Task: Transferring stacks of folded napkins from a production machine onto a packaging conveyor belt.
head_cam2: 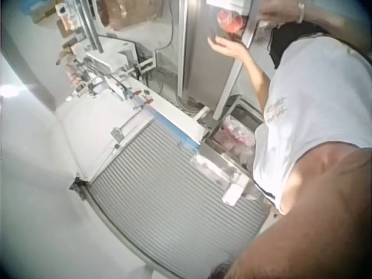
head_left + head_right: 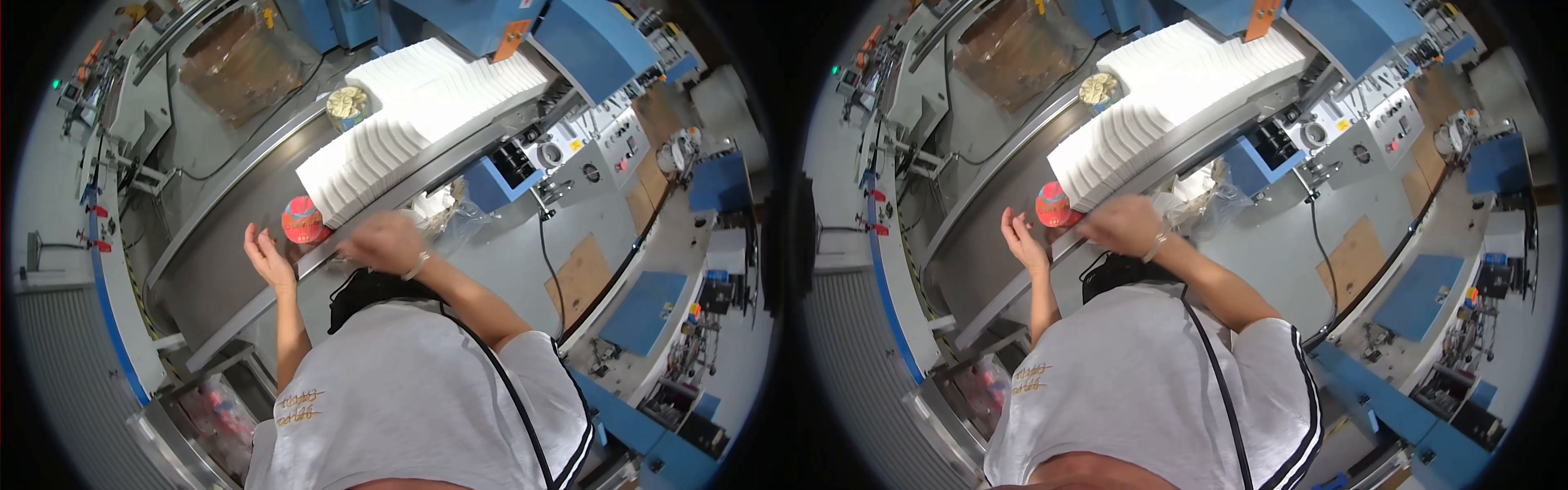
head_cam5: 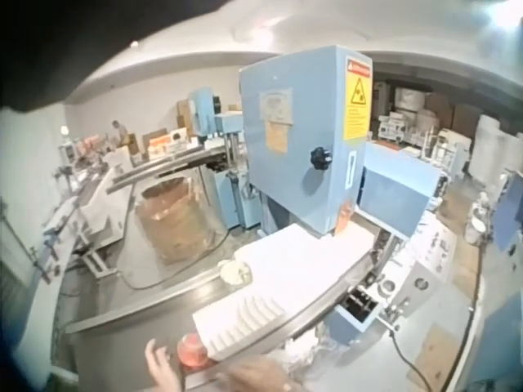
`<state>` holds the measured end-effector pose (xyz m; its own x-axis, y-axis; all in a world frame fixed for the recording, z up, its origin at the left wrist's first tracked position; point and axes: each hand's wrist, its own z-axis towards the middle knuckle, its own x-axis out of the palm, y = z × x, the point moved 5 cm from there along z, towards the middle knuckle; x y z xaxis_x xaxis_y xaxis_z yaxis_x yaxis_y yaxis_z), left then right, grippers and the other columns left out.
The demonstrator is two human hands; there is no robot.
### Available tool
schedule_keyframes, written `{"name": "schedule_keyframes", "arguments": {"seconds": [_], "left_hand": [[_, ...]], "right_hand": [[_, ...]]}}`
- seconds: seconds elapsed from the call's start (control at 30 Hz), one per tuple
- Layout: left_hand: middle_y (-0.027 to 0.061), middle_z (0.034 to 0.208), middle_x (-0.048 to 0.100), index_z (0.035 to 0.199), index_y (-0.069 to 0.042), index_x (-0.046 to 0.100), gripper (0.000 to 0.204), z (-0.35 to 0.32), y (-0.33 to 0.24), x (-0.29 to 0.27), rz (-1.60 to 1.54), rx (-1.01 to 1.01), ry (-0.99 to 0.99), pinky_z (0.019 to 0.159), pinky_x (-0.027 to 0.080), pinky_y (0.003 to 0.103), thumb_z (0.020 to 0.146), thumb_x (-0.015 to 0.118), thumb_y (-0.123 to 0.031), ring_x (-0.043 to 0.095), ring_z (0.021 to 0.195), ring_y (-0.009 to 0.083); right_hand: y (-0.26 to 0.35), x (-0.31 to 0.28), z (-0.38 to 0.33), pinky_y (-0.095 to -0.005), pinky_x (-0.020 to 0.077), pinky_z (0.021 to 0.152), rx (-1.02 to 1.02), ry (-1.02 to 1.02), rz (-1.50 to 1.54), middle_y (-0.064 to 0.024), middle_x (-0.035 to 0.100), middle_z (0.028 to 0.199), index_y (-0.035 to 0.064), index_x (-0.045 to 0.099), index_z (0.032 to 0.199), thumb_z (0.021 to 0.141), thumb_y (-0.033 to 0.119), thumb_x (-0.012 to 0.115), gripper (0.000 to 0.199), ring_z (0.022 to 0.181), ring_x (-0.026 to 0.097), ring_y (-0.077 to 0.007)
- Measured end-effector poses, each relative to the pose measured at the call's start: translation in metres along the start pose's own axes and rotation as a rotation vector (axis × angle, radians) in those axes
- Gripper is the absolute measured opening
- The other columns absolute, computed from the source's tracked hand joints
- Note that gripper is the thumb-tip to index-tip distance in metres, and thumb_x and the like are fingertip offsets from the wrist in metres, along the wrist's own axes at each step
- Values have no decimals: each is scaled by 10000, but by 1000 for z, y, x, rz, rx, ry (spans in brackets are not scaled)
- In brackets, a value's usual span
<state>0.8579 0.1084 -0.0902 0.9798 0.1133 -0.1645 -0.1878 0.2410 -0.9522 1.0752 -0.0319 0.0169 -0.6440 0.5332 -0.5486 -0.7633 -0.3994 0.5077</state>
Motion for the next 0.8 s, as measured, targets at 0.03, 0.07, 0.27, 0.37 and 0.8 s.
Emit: {"name": "schedule_keyframes", "arguments": {"seconds": [0.03,0.07,0.27,0.37,0.8], "left_hand": [[118,1259,490,1298,-6,438,403,-4,-2,-2,16,15,-29,827,446,294,970,462,-238,543,1028,180],[118,1241,499,1293,-3,441,390,-8,-2,-3,33,28,-56,814,453,287,963,481,-207,548,1013,171],[117,1135,545,1275,1,457,385,-30,-8,-15,233,67,-195,771,459,297,925,527,-141,550,893,171],[154,1172,535,1269,10,470,369,-34,-33,-1,484,109,-104,809,465,332,934,507,-143,560,935,213],[172,1143,546,1265,-5,474,359,-29,-32,9,704,92,-134,720,479,337,935,486,-148,575,850,242]], "right_hand": [[-14,-15,-2,-363,386,447,67,-47,1,-66,476,537,94,492,556,754,223,726,332,495,507,-254],[-27,-28,-6,-363,371,431,138,-92,2,-78,467,523,84,496,545,750,200,734,335,474,494,-259],[-88,-48,-37,-366,394,458,331,18,-275,-61,494,546,95,533,592,747,176,732,264,516,512,-249],[-101,-45,-48,-356,456,598,328,-33,-155,-60,601,747,85,626,819,712,130,755,173,688,567,-259],[-87,2,3,-415,261,1039,118,-37,-221,-8,654,1014,136,700,935,796,178,670,148,1088,541,-243]]}}
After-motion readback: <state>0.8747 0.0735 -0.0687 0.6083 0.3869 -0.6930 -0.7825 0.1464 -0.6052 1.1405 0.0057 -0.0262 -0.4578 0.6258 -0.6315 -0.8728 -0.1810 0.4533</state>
